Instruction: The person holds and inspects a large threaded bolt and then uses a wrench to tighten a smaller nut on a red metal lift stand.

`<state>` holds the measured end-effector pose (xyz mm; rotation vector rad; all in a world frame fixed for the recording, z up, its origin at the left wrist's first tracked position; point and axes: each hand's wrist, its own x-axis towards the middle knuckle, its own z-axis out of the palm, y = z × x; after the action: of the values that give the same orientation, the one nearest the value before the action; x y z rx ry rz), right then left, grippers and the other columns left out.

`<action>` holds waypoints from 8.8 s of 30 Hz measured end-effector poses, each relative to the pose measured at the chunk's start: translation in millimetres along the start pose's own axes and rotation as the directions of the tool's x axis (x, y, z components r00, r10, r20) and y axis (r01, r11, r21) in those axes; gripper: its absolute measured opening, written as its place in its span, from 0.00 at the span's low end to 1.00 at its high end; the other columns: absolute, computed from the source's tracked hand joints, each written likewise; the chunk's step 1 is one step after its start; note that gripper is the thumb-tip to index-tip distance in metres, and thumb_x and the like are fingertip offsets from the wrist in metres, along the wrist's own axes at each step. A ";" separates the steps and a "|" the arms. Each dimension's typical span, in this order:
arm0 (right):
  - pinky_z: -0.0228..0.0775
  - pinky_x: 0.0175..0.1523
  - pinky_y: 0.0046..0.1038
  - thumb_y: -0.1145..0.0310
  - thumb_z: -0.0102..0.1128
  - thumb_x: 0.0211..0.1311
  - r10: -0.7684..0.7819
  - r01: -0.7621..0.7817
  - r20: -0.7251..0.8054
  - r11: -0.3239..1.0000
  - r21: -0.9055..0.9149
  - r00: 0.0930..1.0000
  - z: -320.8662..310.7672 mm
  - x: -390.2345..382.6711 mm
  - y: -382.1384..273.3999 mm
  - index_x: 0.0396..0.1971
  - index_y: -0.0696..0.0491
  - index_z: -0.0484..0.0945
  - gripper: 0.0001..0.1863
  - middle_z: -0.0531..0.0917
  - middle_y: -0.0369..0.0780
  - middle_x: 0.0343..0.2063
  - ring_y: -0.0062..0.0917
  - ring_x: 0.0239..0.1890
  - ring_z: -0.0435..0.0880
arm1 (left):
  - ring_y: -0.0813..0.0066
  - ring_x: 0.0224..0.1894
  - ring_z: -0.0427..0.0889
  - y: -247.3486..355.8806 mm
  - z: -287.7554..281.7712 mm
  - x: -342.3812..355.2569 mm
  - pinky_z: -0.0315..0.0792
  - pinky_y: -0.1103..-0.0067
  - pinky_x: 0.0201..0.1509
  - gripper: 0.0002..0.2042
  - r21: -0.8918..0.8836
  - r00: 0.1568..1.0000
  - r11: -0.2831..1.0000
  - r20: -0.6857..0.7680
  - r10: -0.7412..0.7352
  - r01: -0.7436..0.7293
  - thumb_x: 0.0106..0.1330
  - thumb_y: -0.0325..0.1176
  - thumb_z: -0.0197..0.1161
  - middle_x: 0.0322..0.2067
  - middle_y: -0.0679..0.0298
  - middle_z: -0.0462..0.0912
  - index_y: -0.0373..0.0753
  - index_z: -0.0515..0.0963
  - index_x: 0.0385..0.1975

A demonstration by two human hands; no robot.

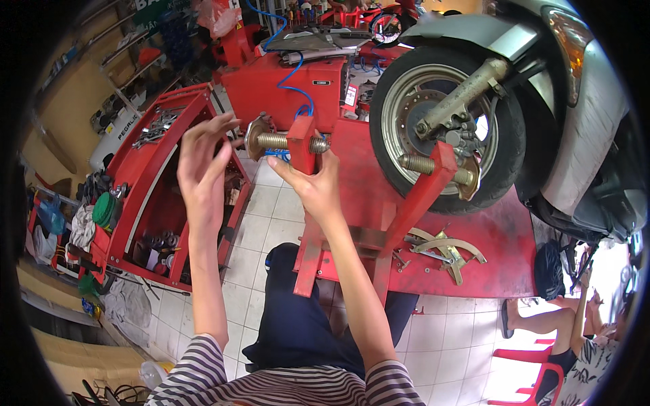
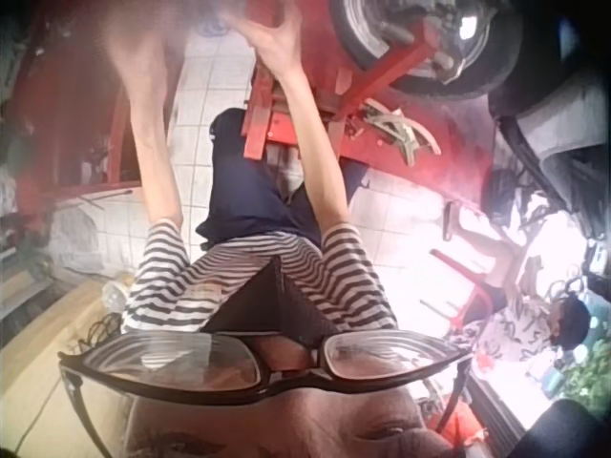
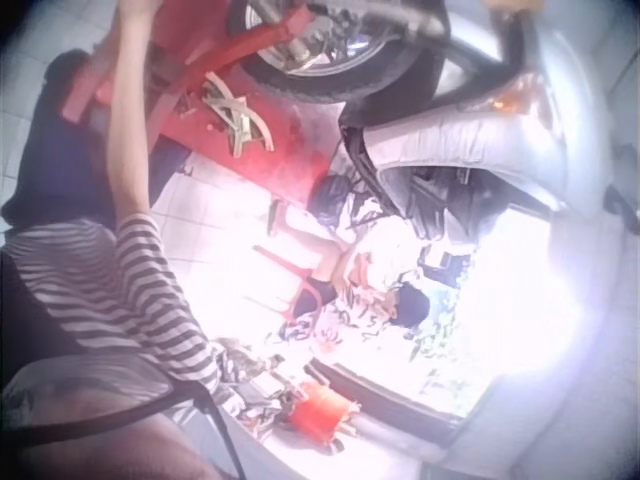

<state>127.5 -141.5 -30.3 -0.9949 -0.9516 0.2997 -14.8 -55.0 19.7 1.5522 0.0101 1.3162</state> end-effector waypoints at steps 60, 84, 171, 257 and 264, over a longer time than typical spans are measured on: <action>0.73 0.52 0.29 0.66 0.76 0.52 0.021 -0.020 0.017 1.000 -0.011 1.000 -3.1 1.1 -1.6 0.45 0.61 0.80 0.23 0.86 0.40 0.39 0.21 0.41 0.83 | 0.77 0.21 0.58 -6.9 18.3 11.3 0.56 0.77 0.27 0.40 0.434 0.830 0.749 0.007 -0.558 0.500 0.75 0.66 0.27 0.17 0.66 0.65 0.35 0.73 0.21; 0.72 0.51 0.30 0.63 0.79 0.48 0.055 -0.058 0.035 0.994 0.093 0.998 -5.5 2.8 5.6 0.41 0.60 0.81 0.24 0.86 0.42 0.37 0.25 0.40 0.84 | 0.73 0.38 0.81 -52.0 13.1 -25.8 0.73 0.73 0.49 0.24 -0.055 0.907 0.905 0.013 -0.421 0.421 0.80 0.51 0.39 0.36 0.60 0.82 0.35 0.74 0.49; 0.71 0.36 0.22 0.75 0.72 0.48 0.020 -0.020 -0.014 0.999 -0.030 1.000 18.9 -51.2 -21.2 0.39 0.59 0.73 0.19 0.78 0.34 0.28 0.15 0.29 0.76 | 0.57 0.52 0.75 0.1 13.7 -55.2 0.67 0.68 0.58 0.21 0.223 0.980 0.955 0.085 0.181 -0.196 0.76 0.44 0.43 0.54 0.48 0.76 0.35 0.67 0.59; 0.70 0.36 0.21 0.79 0.73 0.46 -0.073 0.074 0.100 0.997 -0.012 0.992 27.1 -67.8 -29.9 0.39 0.59 0.73 0.20 0.78 0.35 0.30 0.16 0.31 0.77 | 0.63 0.59 0.75 68.2 9.9 -72.8 0.64 0.70 0.65 0.15 0.239 0.991 0.969 -0.132 -0.032 0.063 0.73 0.28 0.48 0.55 0.50 0.75 0.29 0.69 0.55; 0.73 0.36 0.23 0.75 0.73 0.46 -0.183 0.200 0.141 0.973 -0.118 0.973 25.1 -64.6 -18.1 0.39 0.59 0.75 0.19 0.82 0.36 0.27 0.17 0.28 0.81 | 0.62 0.50 0.78 68.2 13.7 -93.5 0.69 0.67 0.55 0.05 -0.054 0.975 0.975 0.034 0.218 -0.216 0.68 0.30 0.56 0.44 0.55 0.78 0.35 0.72 0.37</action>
<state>66.7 -176.3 -45.4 -1.0032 -1.1900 0.1413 -80.9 -149.4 2.4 1.5705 -0.2218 1.4435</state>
